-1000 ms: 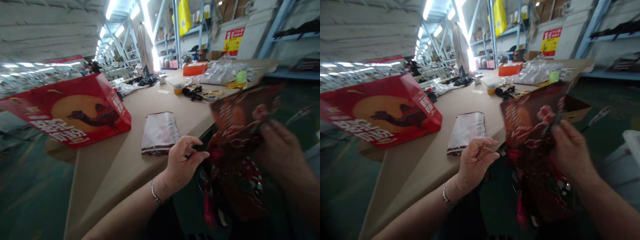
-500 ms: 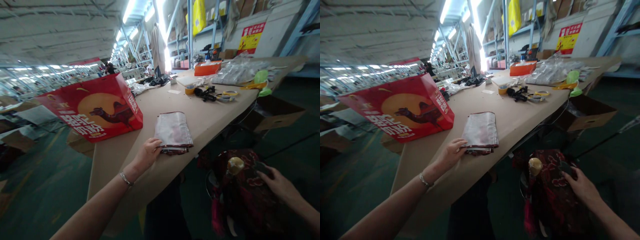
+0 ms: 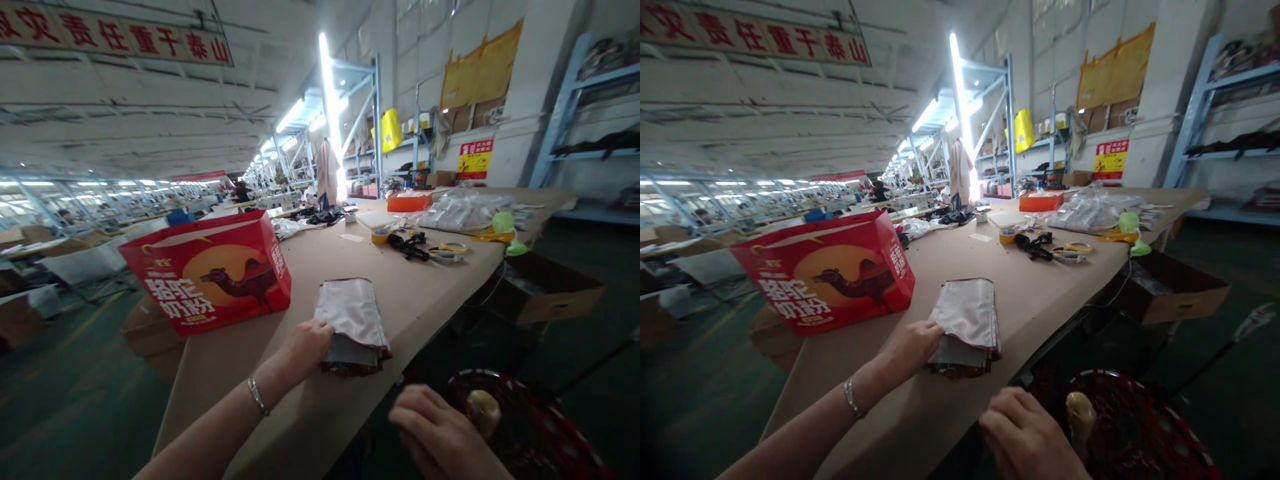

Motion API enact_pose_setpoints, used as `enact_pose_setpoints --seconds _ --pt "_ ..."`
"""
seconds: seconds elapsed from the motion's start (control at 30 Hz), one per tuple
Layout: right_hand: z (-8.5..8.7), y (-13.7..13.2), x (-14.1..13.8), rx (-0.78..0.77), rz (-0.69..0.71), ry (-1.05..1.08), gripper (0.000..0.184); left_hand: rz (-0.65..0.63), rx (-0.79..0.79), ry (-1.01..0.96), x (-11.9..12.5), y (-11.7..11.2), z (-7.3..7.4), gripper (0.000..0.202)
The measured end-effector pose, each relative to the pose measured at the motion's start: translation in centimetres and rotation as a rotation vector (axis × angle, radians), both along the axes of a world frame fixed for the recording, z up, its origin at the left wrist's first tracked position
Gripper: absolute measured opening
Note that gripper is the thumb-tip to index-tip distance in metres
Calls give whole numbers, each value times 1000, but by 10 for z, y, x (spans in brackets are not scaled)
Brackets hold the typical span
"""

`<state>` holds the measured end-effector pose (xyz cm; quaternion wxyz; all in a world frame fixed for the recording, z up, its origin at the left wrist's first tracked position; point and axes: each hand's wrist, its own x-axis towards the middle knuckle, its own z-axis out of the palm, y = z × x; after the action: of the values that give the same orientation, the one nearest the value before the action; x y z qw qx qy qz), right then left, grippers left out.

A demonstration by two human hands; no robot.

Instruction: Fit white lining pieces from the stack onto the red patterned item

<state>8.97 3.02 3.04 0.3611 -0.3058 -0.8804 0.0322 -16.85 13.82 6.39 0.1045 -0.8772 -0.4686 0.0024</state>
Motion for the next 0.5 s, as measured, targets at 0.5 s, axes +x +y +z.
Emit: enact_pose_setpoints --seconds 0.5 --pt "33 92 -61 -52 -366 -446 21 -4 -113 -294 -1 -15 21 21"
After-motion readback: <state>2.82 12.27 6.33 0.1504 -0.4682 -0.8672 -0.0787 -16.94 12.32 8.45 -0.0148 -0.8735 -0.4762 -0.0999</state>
